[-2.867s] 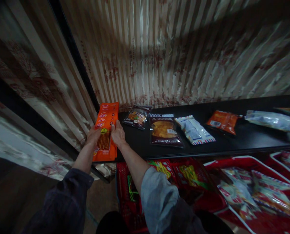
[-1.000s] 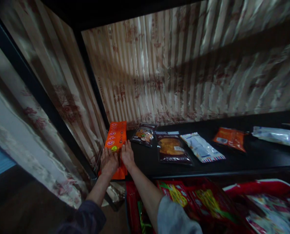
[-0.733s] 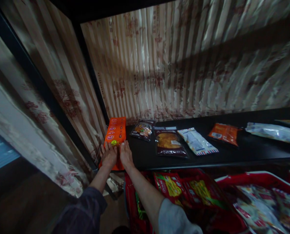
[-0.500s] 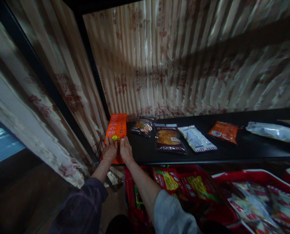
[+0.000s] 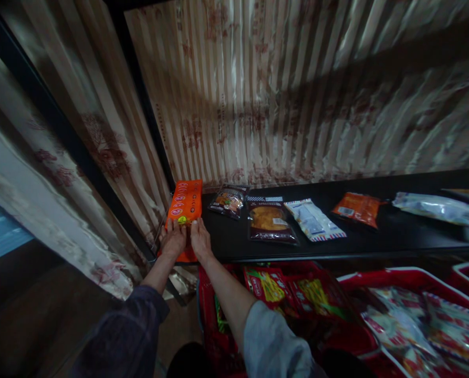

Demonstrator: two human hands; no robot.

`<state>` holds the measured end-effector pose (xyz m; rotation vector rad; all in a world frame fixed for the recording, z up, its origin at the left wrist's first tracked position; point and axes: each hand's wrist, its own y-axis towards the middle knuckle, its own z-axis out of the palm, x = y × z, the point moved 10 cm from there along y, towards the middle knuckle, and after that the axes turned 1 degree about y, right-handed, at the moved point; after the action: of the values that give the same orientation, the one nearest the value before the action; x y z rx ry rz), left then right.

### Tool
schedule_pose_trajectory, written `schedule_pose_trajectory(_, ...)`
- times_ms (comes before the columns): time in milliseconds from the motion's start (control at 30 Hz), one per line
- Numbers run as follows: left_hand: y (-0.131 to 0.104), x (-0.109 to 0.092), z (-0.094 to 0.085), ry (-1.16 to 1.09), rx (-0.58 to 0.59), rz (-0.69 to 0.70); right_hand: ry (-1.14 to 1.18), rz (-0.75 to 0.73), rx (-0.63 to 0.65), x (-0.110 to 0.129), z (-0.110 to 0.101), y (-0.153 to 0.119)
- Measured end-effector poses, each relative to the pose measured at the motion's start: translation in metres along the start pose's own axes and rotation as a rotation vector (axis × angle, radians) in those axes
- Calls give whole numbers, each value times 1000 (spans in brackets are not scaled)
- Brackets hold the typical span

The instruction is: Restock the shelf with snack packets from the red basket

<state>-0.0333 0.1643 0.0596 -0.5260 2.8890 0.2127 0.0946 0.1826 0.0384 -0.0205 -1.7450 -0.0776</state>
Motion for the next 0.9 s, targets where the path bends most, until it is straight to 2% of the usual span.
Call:
schedule_pose_trajectory(533,1,3,8,-40,-44,-5,-1,-48,2,0,2,1)
schedule_pose_trajectory(767,-3,3,6,-37,-84,40,-14,-56,-92,3,-5,-8)
schedule_pose_trajectory(900,-5,2,6,-48,-97,34,-4,-86,-106,1,-8,-8)
